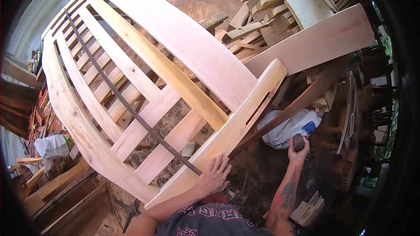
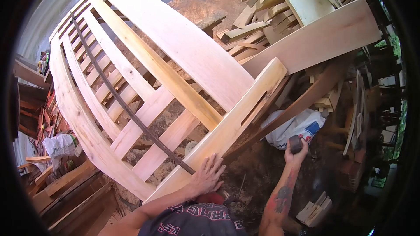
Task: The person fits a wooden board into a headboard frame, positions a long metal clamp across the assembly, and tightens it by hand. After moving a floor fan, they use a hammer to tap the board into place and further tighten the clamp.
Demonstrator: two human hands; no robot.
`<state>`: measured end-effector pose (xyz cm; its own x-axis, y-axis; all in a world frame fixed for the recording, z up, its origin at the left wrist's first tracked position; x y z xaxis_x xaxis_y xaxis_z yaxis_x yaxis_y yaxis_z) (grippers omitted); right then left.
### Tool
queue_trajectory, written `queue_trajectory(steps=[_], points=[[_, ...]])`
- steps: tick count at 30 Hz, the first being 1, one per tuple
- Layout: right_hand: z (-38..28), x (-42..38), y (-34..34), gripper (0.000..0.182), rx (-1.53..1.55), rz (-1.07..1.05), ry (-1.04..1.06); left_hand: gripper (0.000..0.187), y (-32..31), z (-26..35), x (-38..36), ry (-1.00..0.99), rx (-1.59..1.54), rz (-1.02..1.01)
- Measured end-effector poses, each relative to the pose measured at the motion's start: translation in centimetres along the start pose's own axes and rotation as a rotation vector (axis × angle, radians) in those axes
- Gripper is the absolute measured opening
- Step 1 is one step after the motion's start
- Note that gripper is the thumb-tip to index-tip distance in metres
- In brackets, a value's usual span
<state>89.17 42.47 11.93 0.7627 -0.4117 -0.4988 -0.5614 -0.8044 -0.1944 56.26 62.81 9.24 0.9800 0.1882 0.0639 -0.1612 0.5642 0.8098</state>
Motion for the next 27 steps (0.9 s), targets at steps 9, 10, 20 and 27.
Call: queue_trajectory(steps=[9, 10, 20, 27], points=[[5.3, -8.0, -9.5, 0.043, 0.052, -0.603, -0.874, 0.062, -1.0, 0.0, 0.5, 0.010, 0.047, -0.118], [5.1, -8.0, -8.8, 0.047, 0.074, -0.597, -0.904, 0.061, -0.8, -0.1, 0.6, 0.008, 0.056, -0.111], [8.6, -11.5, 4.4, 0.059, 0.277, -0.392, -1.183, 0.058, -1.7, -0.3, -0.3, 0.014, 0.031, -0.037], [7.9, -11.0, 13.3, 0.049, 0.367, -0.348, -1.090, 0.050, 2.4, -3.3, -3.8, 0.335, 0.164, 0.344]])
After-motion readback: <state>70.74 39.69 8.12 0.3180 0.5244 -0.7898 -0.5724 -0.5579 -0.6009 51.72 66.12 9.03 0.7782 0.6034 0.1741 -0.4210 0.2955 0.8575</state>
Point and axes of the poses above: each hand's wrist, its own x-axis towards the middle knuckle, its own y-axis out of the back of the hand, z = x × y, the point moved 8 cm from there along x, towards the middle knuckle, and after that the axes turned 13 degrees about z, right-handed, at the moved point
